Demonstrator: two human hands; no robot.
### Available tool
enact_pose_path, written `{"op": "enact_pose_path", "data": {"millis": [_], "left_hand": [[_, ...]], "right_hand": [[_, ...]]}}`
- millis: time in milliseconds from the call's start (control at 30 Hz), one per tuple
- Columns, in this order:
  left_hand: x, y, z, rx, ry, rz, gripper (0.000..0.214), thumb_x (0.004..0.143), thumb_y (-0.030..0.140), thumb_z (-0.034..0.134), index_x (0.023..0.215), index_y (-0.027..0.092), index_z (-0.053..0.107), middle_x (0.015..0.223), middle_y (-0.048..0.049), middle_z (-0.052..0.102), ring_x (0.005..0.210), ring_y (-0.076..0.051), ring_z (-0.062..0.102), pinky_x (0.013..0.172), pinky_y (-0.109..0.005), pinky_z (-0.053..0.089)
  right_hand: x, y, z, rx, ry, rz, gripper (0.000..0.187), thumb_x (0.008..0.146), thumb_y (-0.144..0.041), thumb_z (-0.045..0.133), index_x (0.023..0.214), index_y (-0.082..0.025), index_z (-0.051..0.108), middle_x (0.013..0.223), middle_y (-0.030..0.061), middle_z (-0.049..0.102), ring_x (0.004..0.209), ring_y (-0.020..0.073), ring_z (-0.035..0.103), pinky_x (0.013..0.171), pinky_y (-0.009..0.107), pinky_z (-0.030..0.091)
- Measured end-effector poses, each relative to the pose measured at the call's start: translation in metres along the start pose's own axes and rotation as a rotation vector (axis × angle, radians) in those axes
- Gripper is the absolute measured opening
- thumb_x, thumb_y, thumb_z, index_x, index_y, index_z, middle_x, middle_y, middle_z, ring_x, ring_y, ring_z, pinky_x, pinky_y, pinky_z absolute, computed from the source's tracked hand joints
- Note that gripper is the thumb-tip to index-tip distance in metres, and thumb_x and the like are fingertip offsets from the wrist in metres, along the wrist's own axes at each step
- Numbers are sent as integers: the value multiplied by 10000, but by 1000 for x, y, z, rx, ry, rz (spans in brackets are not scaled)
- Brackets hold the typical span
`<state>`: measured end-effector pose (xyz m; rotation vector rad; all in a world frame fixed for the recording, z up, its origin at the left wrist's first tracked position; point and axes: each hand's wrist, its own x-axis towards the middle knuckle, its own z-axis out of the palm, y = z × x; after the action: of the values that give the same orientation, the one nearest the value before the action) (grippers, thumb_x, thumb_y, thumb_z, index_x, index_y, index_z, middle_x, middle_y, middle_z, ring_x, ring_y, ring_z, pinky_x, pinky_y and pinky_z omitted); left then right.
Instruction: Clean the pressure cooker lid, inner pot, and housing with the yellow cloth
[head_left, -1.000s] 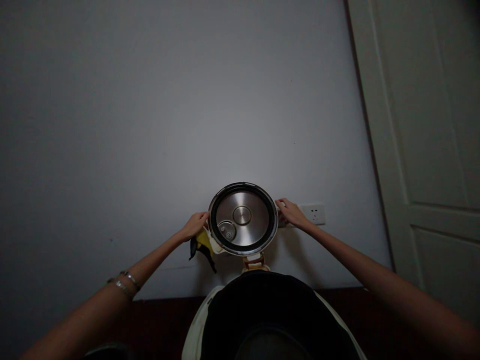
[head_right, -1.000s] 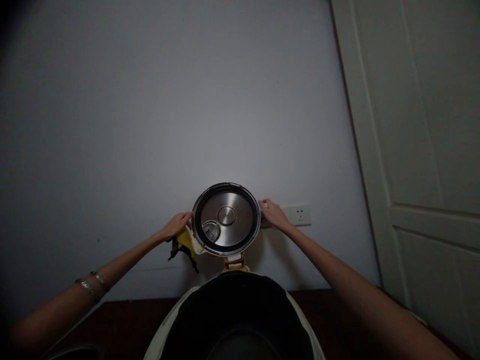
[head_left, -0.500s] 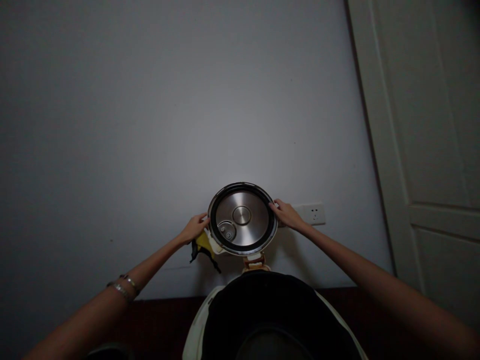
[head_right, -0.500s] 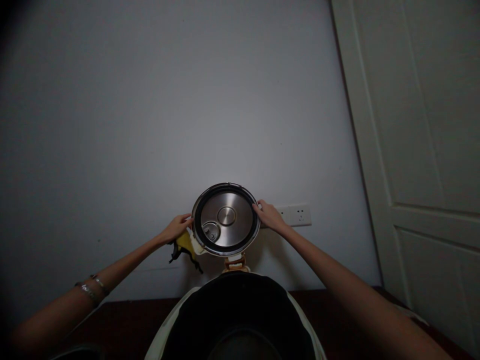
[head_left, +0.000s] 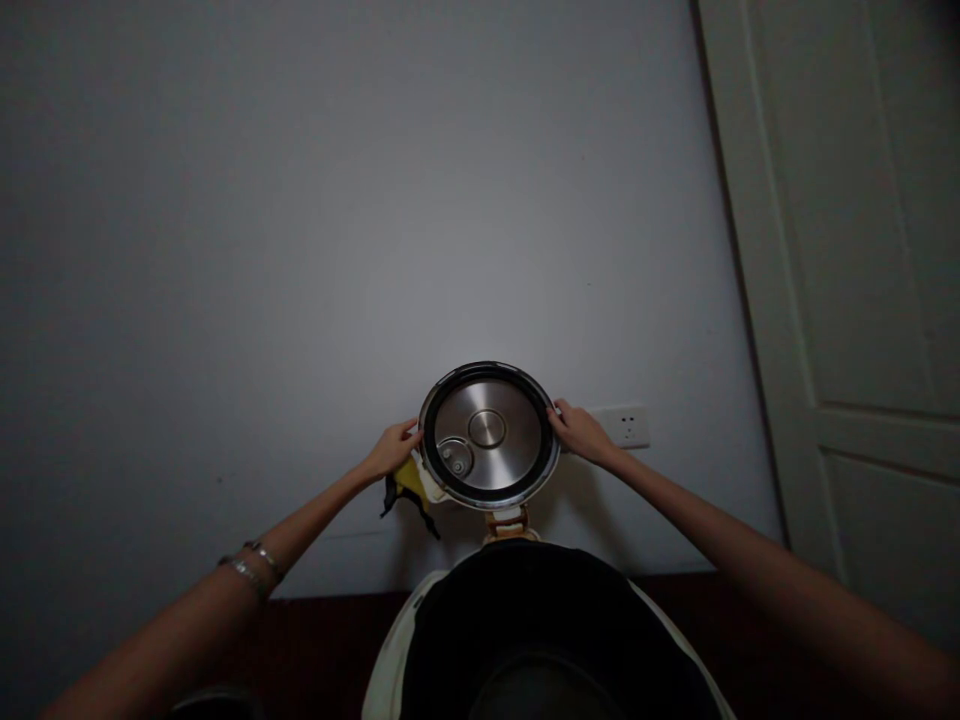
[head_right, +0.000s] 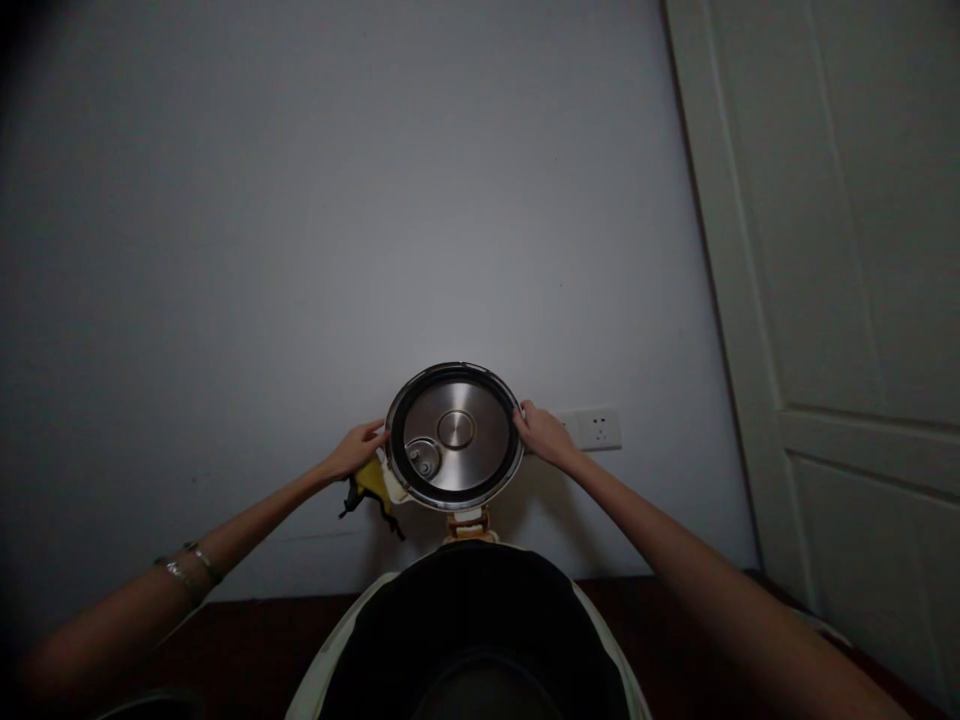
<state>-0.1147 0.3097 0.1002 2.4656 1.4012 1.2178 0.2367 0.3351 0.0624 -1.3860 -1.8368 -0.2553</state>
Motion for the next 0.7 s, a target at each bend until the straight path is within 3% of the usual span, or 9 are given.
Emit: {"op": "enact_pose_path", "data": {"millis": [367,700], "left_hand": [[17,6,3,123,-14,50,522,796,419,394,1151,108,615,750,-47,701,660,-202,606,675,-284,433],[18,3,2,-3,-47,38,543,785,442,441,1200,122,581,862,-60,716,766,-229,643,746,-309,456]], "right_hand": [[-12,10,-1,112,35,22,245,933,-353,325,923,-168,485,745,76,654,669,162,599,578,223,332],[-14,10,-2,303,23,72,238,912,-353,345,950,-167,487,638,17,625,467,116,551,461,200,368]]}}
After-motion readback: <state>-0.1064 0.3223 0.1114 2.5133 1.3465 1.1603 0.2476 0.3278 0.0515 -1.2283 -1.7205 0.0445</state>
